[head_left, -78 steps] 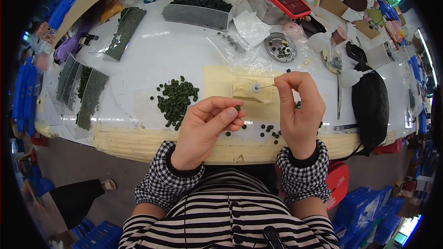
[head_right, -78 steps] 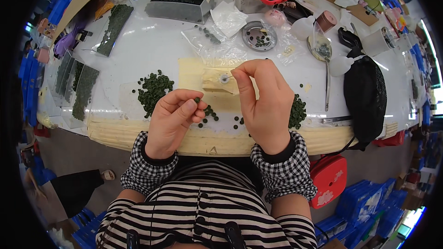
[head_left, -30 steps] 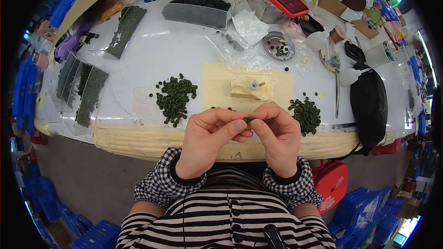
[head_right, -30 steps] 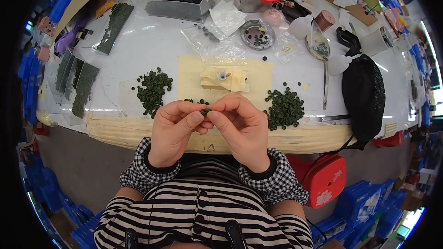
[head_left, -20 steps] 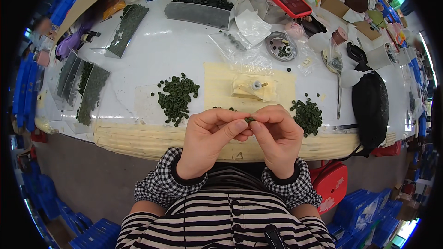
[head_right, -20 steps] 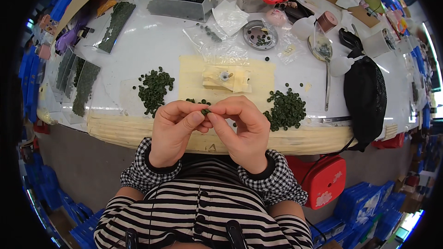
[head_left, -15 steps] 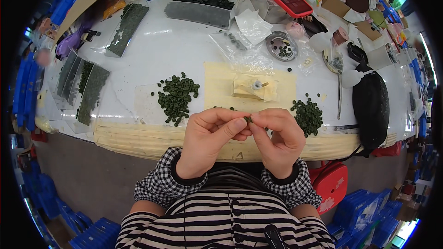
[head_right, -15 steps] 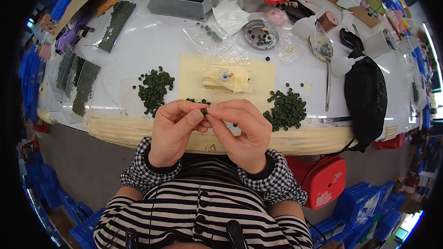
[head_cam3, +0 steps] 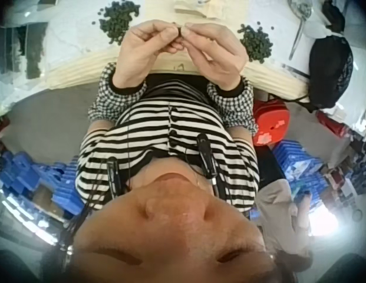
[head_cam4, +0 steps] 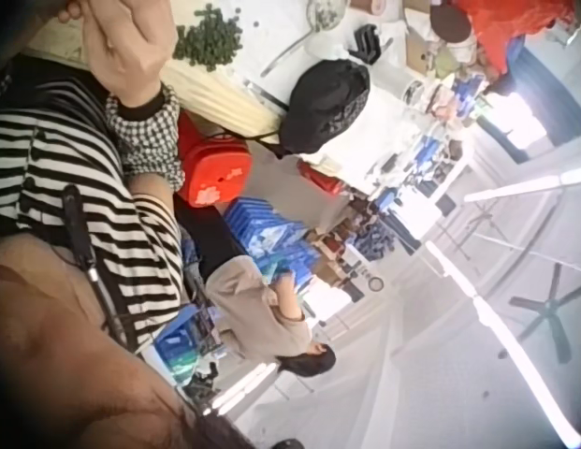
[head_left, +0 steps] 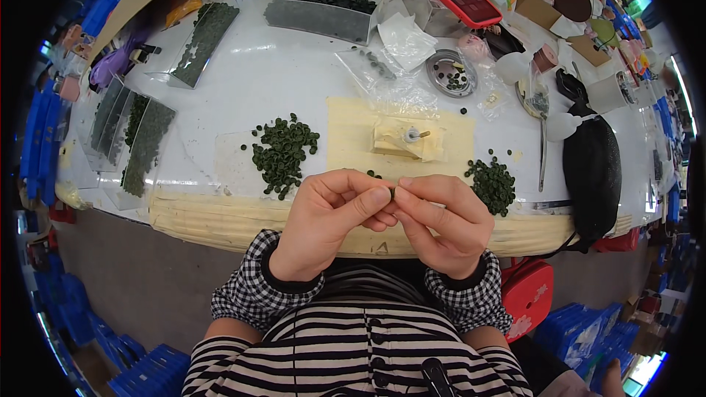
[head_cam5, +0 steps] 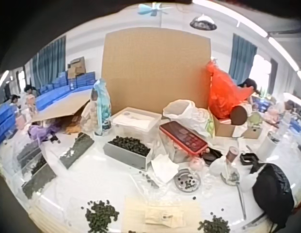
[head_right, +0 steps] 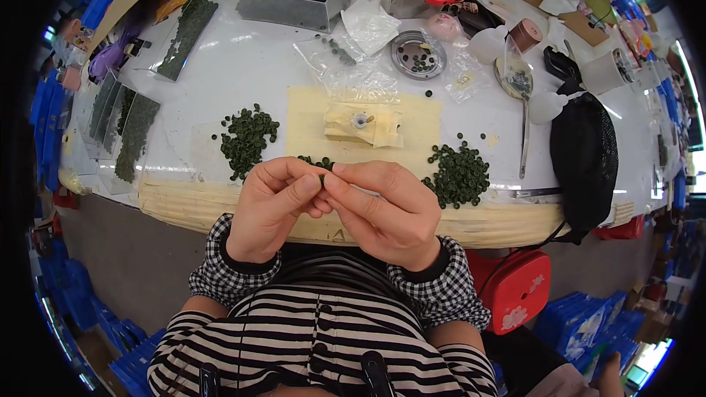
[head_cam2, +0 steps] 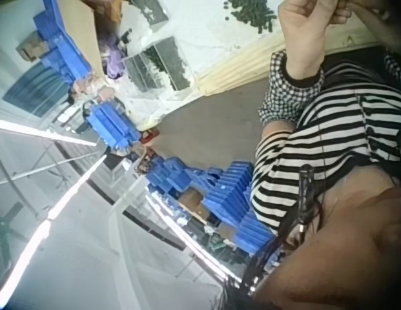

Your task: The person is manually assembling small green plastic components at a workbench.

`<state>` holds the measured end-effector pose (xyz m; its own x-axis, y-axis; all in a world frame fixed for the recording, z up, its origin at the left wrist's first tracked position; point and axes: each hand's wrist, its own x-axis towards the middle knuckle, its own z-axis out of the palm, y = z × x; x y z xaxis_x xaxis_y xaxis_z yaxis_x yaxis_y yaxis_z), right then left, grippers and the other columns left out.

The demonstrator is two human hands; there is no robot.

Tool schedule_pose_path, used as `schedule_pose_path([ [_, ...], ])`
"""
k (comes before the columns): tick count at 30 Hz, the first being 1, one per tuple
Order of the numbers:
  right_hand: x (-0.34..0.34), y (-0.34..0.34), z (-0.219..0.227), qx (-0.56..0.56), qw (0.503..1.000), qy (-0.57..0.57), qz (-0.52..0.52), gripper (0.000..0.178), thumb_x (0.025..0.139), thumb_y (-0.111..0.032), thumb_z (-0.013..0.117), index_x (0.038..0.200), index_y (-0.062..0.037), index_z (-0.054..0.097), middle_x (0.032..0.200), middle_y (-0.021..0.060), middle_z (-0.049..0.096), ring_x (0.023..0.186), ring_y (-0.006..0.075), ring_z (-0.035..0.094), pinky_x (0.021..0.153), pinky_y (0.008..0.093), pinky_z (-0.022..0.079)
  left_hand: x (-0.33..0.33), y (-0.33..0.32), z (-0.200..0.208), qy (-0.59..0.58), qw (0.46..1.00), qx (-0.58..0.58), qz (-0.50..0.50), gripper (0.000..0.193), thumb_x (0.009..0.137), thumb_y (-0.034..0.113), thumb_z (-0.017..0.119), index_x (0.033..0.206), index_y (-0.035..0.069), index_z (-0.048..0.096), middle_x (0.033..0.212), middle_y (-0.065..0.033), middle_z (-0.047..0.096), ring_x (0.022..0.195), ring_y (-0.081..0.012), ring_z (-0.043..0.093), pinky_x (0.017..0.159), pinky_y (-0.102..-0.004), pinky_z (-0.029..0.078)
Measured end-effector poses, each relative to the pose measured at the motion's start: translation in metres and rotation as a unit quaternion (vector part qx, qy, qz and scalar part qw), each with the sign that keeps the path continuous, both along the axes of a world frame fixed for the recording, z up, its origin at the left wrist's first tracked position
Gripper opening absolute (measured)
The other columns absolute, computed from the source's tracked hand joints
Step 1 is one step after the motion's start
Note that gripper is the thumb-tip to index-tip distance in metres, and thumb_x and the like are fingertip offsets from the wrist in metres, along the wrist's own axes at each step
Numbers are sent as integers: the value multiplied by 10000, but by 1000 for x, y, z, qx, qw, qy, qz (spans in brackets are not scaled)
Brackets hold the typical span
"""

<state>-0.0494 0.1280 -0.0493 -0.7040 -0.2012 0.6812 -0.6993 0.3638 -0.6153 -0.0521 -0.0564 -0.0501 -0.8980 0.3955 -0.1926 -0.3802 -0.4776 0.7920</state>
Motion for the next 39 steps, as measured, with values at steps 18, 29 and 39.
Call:
schedule_pose_path([
  [18, 12, -4, -2, -9, 997, -69, -28, 310, 763, 66, 717, 1066, -2, 714, 999, 133, 668, 849, 208, 654, 709, 285, 535, -2, 7, -4, 343, 892, -260, 139, 220, 797, -70, 698, 1004, 1, 721, 825, -113, 698, 727, -165, 666, 650, -250, 521],
  [29, 13, -5, -4, -15, 997, -76, -22, 335, 724, 45, 745, 1053, -17, 723, 928, 111, 666, 801, 214, 630, 676, 278, 508, -4, 5, -7, 284, 933, -195, 105, 201, 801, -56, 709, 995, -4, 723, 848, -115, 697, 743, -146, 662, 658, -241, 520],
  [39, 13, -4, -3, -7, 998, -58, -34, 337, 726, 40, 740, 1059, -6, 721, 898, 106, 654, 782, 212, 619, 657, 283, 496, -7, 2, -8, 285, 937, -179, 98, 165, 815, -38, 714, 979, -22, 710, 865, -114, 696, 801, -143, 680, 729, -243, 556],
])
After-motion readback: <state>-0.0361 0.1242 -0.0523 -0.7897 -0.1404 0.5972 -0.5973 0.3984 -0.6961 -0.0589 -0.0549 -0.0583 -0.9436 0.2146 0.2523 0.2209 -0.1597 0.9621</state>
